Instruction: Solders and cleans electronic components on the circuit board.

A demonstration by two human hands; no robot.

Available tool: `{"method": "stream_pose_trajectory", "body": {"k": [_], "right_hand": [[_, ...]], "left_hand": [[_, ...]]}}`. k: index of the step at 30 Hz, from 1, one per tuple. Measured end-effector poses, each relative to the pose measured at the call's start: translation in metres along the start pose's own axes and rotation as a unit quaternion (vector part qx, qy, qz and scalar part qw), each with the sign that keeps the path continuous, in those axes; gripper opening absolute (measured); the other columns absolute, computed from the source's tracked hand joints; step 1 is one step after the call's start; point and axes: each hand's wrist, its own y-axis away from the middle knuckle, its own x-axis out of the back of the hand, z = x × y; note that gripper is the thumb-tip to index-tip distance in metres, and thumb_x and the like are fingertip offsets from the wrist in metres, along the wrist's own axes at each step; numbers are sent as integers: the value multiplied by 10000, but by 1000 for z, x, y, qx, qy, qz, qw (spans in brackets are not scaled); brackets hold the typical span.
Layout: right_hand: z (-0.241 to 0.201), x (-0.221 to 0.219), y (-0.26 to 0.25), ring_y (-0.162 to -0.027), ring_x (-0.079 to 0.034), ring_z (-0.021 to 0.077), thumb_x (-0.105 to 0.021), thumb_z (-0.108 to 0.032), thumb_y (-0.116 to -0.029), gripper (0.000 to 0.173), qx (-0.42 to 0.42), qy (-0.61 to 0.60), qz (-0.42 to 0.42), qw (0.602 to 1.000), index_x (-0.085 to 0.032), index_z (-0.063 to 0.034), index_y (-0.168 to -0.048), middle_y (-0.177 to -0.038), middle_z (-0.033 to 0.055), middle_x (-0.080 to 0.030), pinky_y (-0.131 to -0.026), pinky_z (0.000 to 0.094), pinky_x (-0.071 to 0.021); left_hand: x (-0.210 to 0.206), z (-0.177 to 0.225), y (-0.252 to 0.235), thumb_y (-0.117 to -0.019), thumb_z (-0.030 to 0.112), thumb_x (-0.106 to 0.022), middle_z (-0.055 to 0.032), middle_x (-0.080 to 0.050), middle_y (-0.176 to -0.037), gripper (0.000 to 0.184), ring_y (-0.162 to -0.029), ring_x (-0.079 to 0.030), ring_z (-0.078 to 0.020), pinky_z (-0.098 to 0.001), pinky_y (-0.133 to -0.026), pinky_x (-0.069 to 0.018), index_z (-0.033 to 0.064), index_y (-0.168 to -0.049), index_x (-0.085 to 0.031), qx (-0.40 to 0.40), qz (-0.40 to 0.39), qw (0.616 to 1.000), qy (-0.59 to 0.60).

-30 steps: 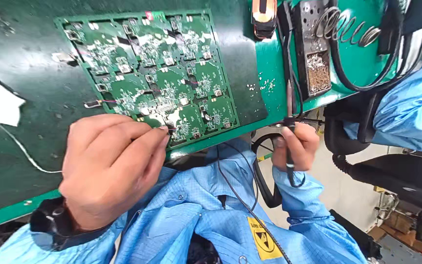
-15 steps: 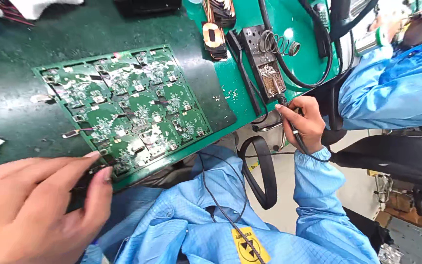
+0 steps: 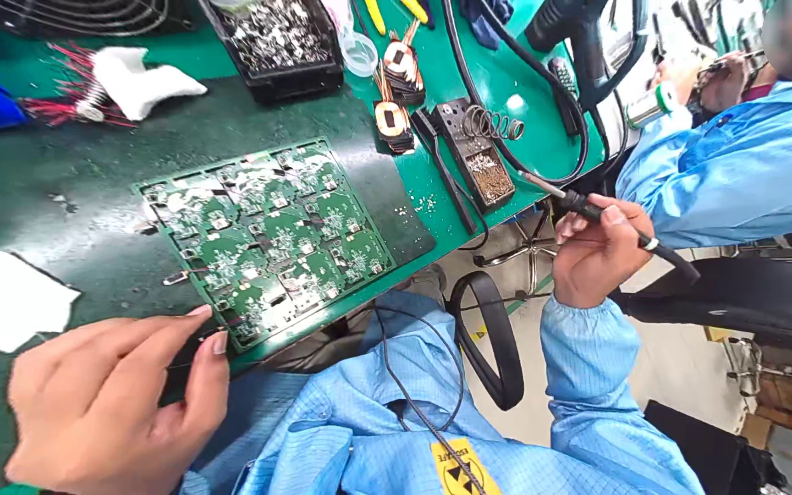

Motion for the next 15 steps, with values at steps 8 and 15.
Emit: {"method": "stream_pose_trajectory", "body": {"k": [8,15], "right_hand": [[34,-48,-48,-627,-656,104,-566,-47,-1015,121,26,118,-53,991,-675,1,-1032,-795,15,-693,-567,276,-583],[6,-84,24,-659,-620,83,-472,-223,-1083,285,-234,6,-49,971,-599,-81,-1294,-850,-46,-656,-622,270,-564]], "left_hand": [[0,10,-6,-1021,203,-605,-244,-707,-996,276,-1013,-643,-389,-462,-989,-449,-26,-1107,-732,-9,25,999,-20],[-6,8,-5,-1019,236,-613,-161,-744,-1039,262,-1065,-672,-314,-454,-1008,-497,34,-1100,-759,7,48,999,-11]]}}
